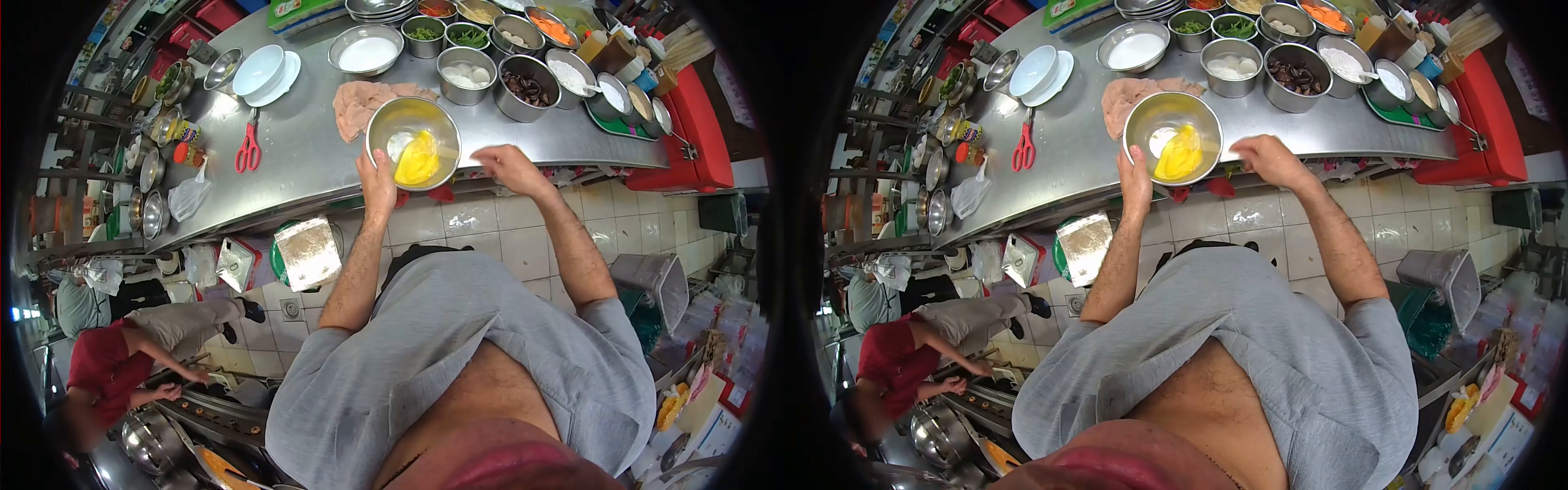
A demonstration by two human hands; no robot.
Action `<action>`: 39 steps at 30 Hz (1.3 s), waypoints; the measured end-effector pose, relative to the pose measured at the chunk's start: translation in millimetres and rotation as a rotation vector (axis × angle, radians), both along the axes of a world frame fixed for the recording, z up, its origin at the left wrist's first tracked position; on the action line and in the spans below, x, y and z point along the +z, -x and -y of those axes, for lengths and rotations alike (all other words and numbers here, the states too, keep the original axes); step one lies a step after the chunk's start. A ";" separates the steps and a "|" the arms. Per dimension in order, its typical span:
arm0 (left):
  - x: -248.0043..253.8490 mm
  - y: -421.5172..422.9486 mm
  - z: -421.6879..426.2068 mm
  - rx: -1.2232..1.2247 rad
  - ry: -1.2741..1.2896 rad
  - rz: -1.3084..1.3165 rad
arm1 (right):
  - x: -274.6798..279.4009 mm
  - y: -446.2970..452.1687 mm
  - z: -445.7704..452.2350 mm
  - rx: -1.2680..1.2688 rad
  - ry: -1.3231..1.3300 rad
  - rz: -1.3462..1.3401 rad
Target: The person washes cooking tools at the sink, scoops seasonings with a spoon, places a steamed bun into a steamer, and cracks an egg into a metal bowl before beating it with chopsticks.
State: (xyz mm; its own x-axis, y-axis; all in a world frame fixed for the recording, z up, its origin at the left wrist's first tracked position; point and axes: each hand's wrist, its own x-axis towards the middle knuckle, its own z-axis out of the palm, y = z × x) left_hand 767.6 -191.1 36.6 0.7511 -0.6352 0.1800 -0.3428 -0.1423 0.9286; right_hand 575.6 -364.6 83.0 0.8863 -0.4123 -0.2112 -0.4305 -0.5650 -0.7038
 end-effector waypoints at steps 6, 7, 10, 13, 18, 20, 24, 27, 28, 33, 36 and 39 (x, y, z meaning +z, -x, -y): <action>0.6 0.0 -1.4 -0.006 -0.016 -0.027 | 17.1 -2.7 -9.4 -0.122 -0.245 0.057; -0.1 -0.5 -2.8 -0.023 -0.021 -0.072 | 16.0 -0.5 -7.6 -0.124 -0.242 0.056; 0.2 -0.5 -2.2 0.014 -0.055 -0.028 | 29.7 -1.8 -12.2 0.041 -0.330 -0.174; -1.5 -8.9 -3.4 -0.032 0.196 -0.451 | 28.2 8.1 -1.1 -0.099 -0.100 0.172; -4.7 -19.9 -3.7 0.009 0.284 -0.563 | 12.7 13.0 1.3 -0.135 0.110 0.205; -12.9 -25.0 -2.4 0.056 0.333 -0.567 | -7.7 9.3 12.0 -0.231 0.057 0.285; -8.8 -36.3 -9.7 0.093 0.388 -0.642 | -64.4 -21.2 17.0 -0.414 0.029 0.450; -14.6 -45.6 -19.7 0.095 0.348 -0.646 | -95.0 -58.2 18.5 -0.432 0.224 0.420; -10.2 -47.1 -23.0 0.097 0.348 -0.613 | -100.8 -72.3 21.4 -0.427 0.256 0.428; 11.7 -45.5 -28.3 0.035 0.301 -0.554 | -67.5 -96.8 -1.9 -0.490 0.487 0.345; 14.1 -39.6 -23.3 -0.047 0.326 -0.563 | -66.9 -65.4 -17.8 -0.562 0.412 0.441; 40.3 -14.4 -3.5 -0.165 0.242 -0.610 | -71.6 1.5 -35.2 -0.703 0.269 0.508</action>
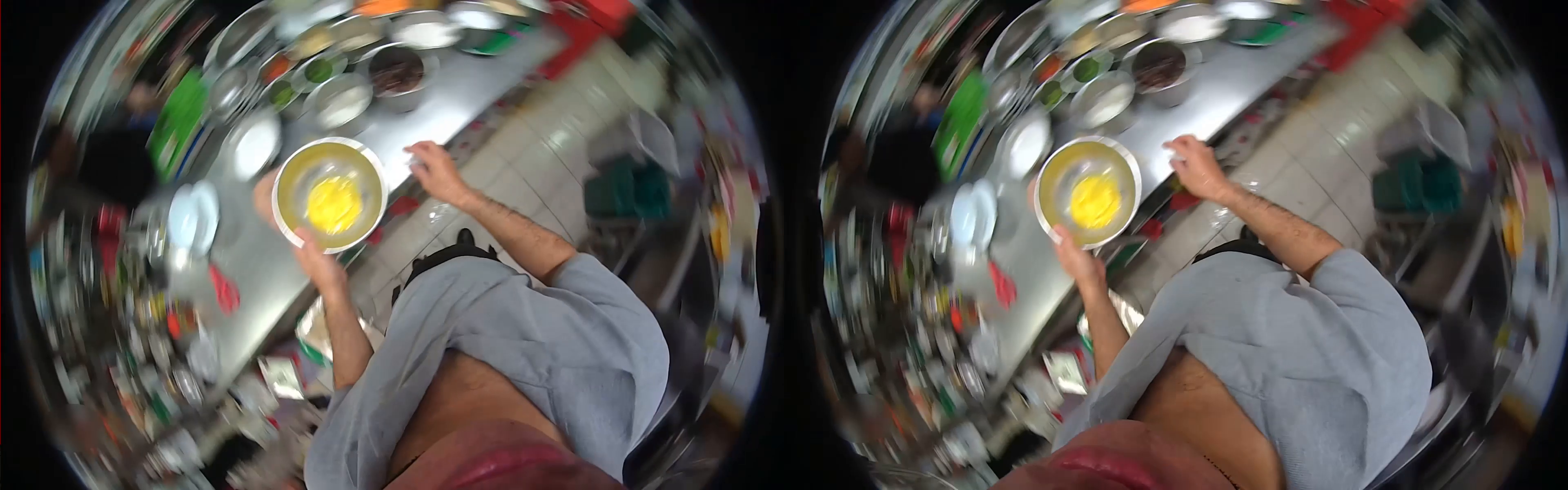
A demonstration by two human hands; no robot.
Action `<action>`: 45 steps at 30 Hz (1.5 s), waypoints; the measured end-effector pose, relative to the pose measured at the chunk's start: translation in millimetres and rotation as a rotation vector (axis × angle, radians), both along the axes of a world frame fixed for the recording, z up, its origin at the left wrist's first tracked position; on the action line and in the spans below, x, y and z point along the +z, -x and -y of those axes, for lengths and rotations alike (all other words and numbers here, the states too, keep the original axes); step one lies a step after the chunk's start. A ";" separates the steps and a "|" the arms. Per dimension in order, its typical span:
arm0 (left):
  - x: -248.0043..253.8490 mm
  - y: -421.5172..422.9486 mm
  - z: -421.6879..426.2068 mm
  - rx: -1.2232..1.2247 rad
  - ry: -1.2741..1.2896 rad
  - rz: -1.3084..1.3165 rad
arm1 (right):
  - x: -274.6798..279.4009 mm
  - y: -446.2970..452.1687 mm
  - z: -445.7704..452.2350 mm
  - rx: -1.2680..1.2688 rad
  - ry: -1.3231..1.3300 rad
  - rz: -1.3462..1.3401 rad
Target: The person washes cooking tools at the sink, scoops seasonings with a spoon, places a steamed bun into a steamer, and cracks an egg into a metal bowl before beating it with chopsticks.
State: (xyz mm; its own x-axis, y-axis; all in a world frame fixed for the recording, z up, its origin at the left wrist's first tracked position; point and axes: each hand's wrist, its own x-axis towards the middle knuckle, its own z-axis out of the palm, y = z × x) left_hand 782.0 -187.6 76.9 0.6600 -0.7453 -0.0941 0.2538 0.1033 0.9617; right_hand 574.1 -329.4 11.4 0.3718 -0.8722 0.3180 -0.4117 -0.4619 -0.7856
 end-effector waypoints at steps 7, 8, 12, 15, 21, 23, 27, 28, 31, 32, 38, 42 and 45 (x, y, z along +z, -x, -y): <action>-2.6 77.3 85.0 -0.414 0.017 -0.082 | -26.4 178.3 -39.9 -0.648 -0.319 0.247; -3.0 90.6 87.7 -0.402 0.024 -0.069 | -32.3 204.2 -53.1 -0.722 -0.295 0.272; -3.5 124.8 101.3 -0.359 0.098 -0.253 | -55.9 292.8 -81.6 -0.894 -0.386 0.391; 2.5 129.0 94.3 -0.232 0.124 -0.227 | -63.2 335.4 -97.7 -0.961 -0.541 0.439; -23.4 96.1 48.3 0.061 0.055 -0.152 | -66.0 358.4 -60.4 -0.847 -0.696 0.449; -37.8 85.1 37.0 0.153 0.007 -0.136 | -58.8 349.3 -34.4 -0.759 -0.689 0.441; -55.6 72.7 35.0 0.314 -0.064 -0.137 | -29.4 314.4 11.2 -0.617 -0.628 0.430; -60.2 67.5 36.4 0.353 -0.074 -0.147 | -25.4 302.7 17.9 -0.588 -0.590 0.401; -72.4 56.7 41.3 0.295 0.059 -0.227 | -27.3 276.1 25.0 -0.534 -0.583 0.420; -65.8 56.7 43.3 0.282 0.102 -0.251 | -27.2 266.9 24.8 -0.510 -0.573 0.435; -78.9 -34.9 -1.8 0.566 -0.216 0.208 | -34.0 213.9 -1.0 -0.552 -0.623 0.459; -58.6 -135.6 -19.7 0.699 -0.091 0.095 | -38.9 178.7 -4.9 -0.558 -0.660 0.469; -65.0 -198.1 -8.9 0.560 -0.046 -0.014 | -35.1 160.6 -4.9 -0.509 -0.670 0.433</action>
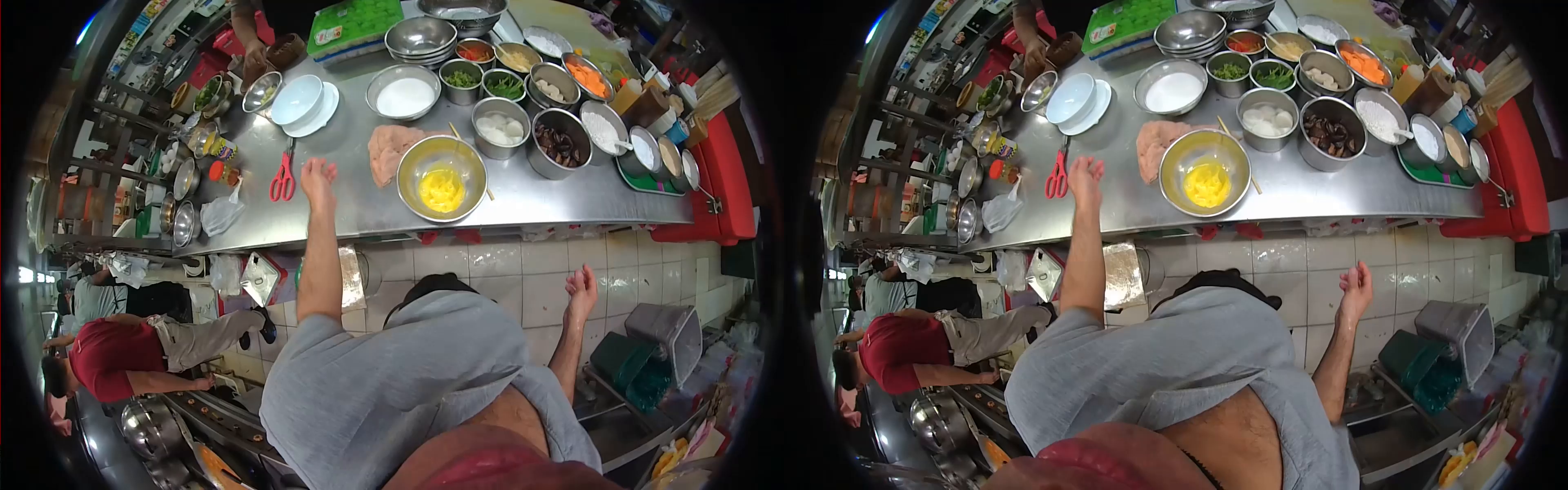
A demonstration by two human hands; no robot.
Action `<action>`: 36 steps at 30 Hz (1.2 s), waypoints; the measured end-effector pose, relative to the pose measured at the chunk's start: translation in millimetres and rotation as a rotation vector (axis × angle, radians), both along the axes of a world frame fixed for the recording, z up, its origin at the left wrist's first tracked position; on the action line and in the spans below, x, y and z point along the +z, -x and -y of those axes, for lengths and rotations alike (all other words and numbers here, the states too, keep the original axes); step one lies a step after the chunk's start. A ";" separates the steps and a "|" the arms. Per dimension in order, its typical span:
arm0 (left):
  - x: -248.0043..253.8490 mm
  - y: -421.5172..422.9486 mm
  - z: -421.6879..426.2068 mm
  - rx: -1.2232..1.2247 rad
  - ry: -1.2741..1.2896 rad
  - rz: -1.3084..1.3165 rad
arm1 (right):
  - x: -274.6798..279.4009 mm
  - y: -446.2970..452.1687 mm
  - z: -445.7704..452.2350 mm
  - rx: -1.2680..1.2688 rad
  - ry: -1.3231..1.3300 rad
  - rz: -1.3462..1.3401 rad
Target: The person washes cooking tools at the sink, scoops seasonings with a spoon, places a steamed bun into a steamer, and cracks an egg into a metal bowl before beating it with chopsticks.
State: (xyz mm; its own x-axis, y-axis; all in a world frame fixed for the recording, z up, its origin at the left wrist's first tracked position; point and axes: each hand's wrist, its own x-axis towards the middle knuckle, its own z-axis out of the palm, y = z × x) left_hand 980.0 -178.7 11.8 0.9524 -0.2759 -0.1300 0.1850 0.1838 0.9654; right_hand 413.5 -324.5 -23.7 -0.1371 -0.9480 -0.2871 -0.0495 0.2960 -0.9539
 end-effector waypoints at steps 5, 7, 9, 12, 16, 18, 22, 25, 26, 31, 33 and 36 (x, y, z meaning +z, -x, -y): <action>-36.5 -114.6 40.4 -0.053 0.064 -0.223 | 21.6 -5.0 6.1 0.050 0.117 -0.049; -42.1 -142.7 49.1 -0.021 0.256 -0.197 | 21.6 3.6 -12.0 -0.085 0.154 -0.054; -72.3 -188.3 32.5 -0.375 -0.327 0.134 | 34.9 -3.4 -40.7 -0.226 0.111 -0.076; -89.0 -168.8 73.3 -0.530 -0.332 0.051 | 37.9 -19.7 -90.1 -0.380 0.141 -0.141; -108.4 -112.2 108.2 -0.585 -0.320 -0.078 | 27.5 -38.0 -137.0 -0.559 0.139 -0.117; -111.7 -88.9 115.6 -0.642 -0.331 -0.053 | 37.4 -38.5 -159.9 -0.580 0.142 -0.121; -105.4 -64.3 109.5 -0.686 -0.308 -0.005 | 54.9 -14.4 -193.8 -0.781 0.198 -0.255; -99.5 -51.2 104.1 -0.702 -0.275 0.001 | 88.7 19.2 -238.7 -1.086 0.273 -0.799; -96.4 -49.2 102.8 -0.704 -0.257 0.006 | 105.9 34.9 -261.8 -1.174 0.281 -0.990; -70.6 -29.2 100.5 -0.704 -0.150 0.051 | 139.4 126.1 -413.5 -1.602 -0.431 -1.481; -58.7 -15.3 97.2 -0.702 -0.098 0.069 | 136.2 151.4 -463.7 -1.672 -0.822 -1.349; -38.2 7.7 90.3 -0.695 -0.016 0.091 | 116.7 186.7 -520.0 -1.689 -1.025 -1.234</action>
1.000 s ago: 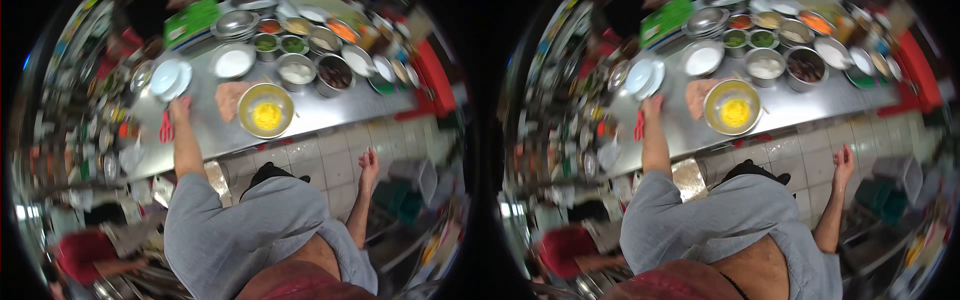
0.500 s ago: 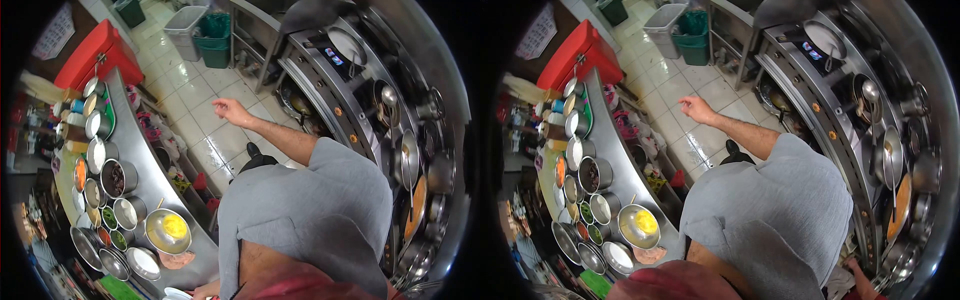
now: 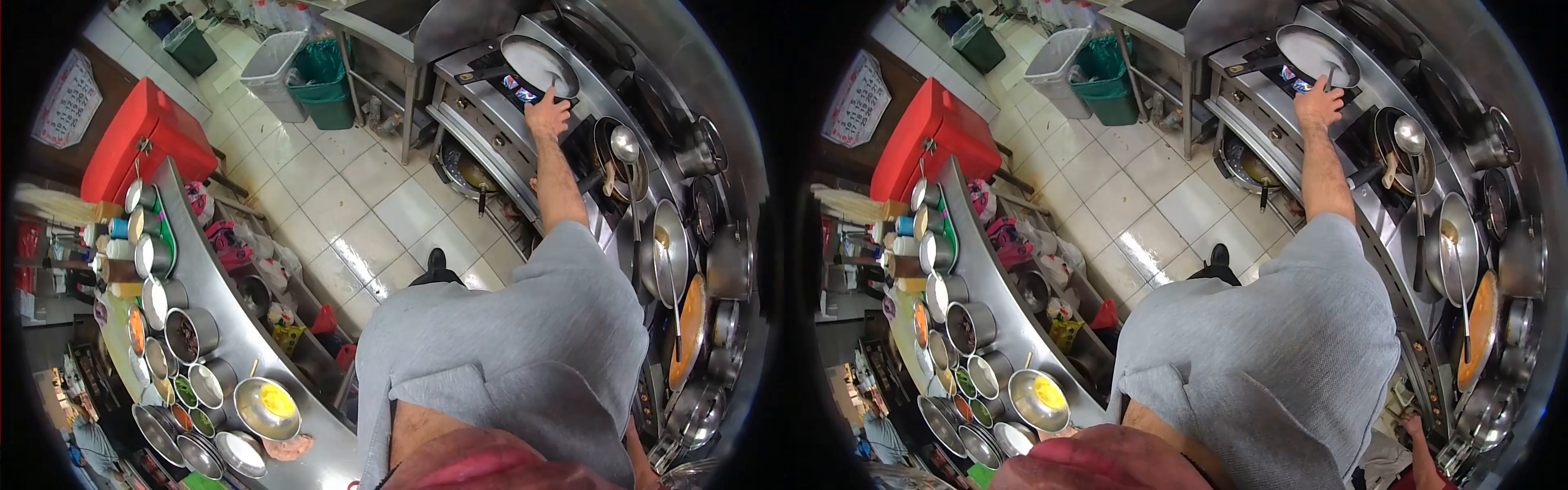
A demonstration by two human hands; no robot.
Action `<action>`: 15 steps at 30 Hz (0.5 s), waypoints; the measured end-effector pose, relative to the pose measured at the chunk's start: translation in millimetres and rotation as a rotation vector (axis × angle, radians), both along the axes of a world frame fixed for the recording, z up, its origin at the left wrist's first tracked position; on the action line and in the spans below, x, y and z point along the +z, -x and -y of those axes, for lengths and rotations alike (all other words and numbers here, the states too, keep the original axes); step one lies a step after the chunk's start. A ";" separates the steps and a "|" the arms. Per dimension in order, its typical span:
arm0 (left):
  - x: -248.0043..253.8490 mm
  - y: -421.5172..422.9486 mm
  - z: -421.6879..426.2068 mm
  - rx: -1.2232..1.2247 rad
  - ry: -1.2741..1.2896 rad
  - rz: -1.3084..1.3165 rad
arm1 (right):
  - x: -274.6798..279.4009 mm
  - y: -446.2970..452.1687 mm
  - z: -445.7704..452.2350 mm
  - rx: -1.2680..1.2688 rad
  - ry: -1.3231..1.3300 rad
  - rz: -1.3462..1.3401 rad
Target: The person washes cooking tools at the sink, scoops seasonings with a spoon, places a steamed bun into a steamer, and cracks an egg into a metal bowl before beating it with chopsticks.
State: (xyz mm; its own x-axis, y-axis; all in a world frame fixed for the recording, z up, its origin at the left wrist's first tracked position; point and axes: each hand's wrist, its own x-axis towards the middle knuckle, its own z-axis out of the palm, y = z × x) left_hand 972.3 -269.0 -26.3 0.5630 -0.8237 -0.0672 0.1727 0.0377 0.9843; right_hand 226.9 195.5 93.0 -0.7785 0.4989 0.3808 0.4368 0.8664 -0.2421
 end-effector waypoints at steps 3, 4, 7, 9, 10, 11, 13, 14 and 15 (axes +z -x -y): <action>24.7 34.1 -2.6 -0.017 0.102 -0.011 | -10.9 28.6 -35.5 0.003 0.263 0.213; 34.3 45.6 -3.1 -0.021 0.134 -0.012 | -14.0 38.0 -44.6 -0.001 0.320 0.234; 60.2 86.7 -4.5 -0.058 0.224 -0.026 | -20.3 55.8 -72.5 0.018 0.382 0.303; 75.0 114.4 -4.1 -0.100 0.272 -0.040 | -26.4 68.1 -95.6 -0.003 0.348 0.357; 81.8 129.3 -3.4 -0.121 0.295 -0.051 | -13.6 64.4 -101.3 -0.005 0.318 0.363; 88.8 145.7 -1.6 -0.150 0.312 -0.062 | -6.0 63.2 -112.0 -0.017 0.322 0.363; 99.7 182.7 3.5 -0.218 0.346 -0.098 | 5.9 63.6 -133.5 0.015 0.268 0.362; 102.5 204.3 9.1 -0.271 0.366 -0.130 | 11.2 61.9 -143.4 0.011 0.253 0.346; 104.4 231.2 14.2 -0.343 0.370 -0.163 | 3.4 70.0 -163.7 0.010 0.292 0.298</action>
State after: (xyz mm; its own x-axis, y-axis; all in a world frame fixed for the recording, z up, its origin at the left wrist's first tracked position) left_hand 741.1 -283.1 78.0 0.2636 -0.9440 0.1985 0.3858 0.2918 0.8752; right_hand 156.8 359.3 96.4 -0.8388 0.5441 -0.0186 0.5166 0.7847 -0.3426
